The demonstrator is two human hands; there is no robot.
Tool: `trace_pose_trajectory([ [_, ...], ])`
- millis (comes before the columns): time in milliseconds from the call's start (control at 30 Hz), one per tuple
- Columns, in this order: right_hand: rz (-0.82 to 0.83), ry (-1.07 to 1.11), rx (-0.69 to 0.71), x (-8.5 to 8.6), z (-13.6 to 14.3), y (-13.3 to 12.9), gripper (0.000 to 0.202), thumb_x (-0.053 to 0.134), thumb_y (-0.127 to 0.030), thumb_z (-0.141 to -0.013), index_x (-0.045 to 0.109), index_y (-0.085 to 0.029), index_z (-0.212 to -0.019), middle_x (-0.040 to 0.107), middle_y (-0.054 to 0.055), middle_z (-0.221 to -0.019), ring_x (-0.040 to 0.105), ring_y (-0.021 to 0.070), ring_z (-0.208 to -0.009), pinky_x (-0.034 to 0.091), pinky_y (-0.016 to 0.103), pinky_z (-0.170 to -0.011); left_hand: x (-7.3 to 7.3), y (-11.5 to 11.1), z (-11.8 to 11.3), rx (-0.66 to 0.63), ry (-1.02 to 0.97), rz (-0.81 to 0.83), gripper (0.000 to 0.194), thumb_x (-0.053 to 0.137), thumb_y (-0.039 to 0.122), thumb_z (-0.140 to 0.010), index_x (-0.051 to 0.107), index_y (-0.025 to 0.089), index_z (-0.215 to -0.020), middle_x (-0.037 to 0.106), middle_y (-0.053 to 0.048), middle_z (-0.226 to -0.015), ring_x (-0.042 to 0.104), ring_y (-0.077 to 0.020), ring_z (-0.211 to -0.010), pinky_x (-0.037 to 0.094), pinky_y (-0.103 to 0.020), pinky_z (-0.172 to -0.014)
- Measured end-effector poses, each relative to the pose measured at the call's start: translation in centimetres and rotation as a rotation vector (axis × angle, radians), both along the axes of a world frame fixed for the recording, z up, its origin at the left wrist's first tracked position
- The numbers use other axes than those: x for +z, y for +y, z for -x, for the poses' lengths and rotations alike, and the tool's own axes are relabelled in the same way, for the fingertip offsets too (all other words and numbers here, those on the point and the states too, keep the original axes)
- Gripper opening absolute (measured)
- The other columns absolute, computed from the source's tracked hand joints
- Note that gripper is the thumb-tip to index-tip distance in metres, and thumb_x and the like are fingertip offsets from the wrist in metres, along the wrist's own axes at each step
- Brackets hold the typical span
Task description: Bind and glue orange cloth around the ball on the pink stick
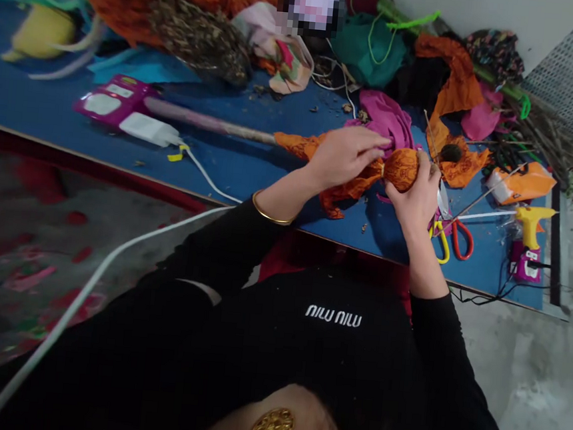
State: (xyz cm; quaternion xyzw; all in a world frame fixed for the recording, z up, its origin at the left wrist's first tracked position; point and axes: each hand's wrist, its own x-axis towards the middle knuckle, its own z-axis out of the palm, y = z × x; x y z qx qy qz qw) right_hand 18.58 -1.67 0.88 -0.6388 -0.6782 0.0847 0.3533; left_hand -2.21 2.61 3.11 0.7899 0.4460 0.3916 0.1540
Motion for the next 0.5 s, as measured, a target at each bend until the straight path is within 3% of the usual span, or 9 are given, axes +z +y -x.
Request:
trace_pose_trajectory([
  [67, 0.033, -0.021, 0.006, 0.1, 0.0, -0.1, 0.089, 0.078, -0.05, -0.074, 0.042, -0.029, -0.153, 0.049, 0.017, -0.145, 0.056, 0.0401, -0.132, 0.057, 0.064, -0.103, -1.7, -0.2, 0.1, -0.047, 0.131, 0.073, 0.044, 0.065, 0.046, -0.097, 0.076, 0.019, -0.129, 0.078, -0.013, -0.13, 0.068, -0.0334, -0.124, 0.048, -0.05, -0.109],
  [167, 0.077, -0.057, 0.003, 0.0, 0.4, -0.2, 0.09, 0.077, -0.052, -0.076, 0.041, -0.028, -0.155, 0.049, 0.018, -0.149, 0.055, 0.0413, -0.135, 0.057, 0.063, -0.102, -3.6, 0.0, 1.2, -0.059, 0.228, 0.128, 0.045, 0.063, 0.051, -0.097, 0.078, 0.023, -0.128, 0.08, -0.014, -0.122, 0.07, -0.0348, -0.119, 0.044, -0.052, -0.109],
  [333, 0.036, -0.059, 0.1, 0.6, -0.7, -0.9, 0.091, 0.075, -0.061, -0.081, 0.039, -0.027, -0.158, 0.05, 0.018, -0.153, 0.056, 0.0386, -0.136, 0.056, 0.06, -0.106, -4.0, 0.3, 2.4, -0.038, 0.246, 0.126, 0.037, 0.057, 0.046, -0.1, 0.08, 0.03, -0.124, 0.082, -0.008, -0.119, 0.07, -0.0299, -0.116, 0.04, -0.05, -0.109],
  [400, -0.089, 0.012, 0.101, 1.3, -2.7, -1.6, 0.076, 0.072, -0.065, -0.085, 0.053, -0.025, -0.147, 0.062, 0.015, -0.139, 0.064, 0.0331, -0.125, 0.057, 0.055, -0.104, -3.7, 0.1, 2.4, -0.015, 0.272, 0.133, 0.036, 0.054, 0.044, -0.101, 0.08, 0.03, -0.123, 0.081, -0.007, -0.12, 0.069, -0.0297, -0.117, 0.039, -0.051, -0.109],
  [500, -0.291, 0.138, -0.118, 2.5, -6.5, -2.1, 0.044, 0.053, -0.063, -0.1, 0.07, -0.023, -0.109, 0.07, 0.006, -0.095, 0.069, 0.0242, -0.091, 0.059, 0.049, -0.092, -3.4, 0.0, 2.5, 0.008, 0.285, 0.127, 0.035, 0.052, 0.043, -0.101, 0.079, 0.03, -0.12, 0.081, -0.006, -0.119, 0.069, -0.0301, -0.116, 0.04, -0.051, -0.109],
])
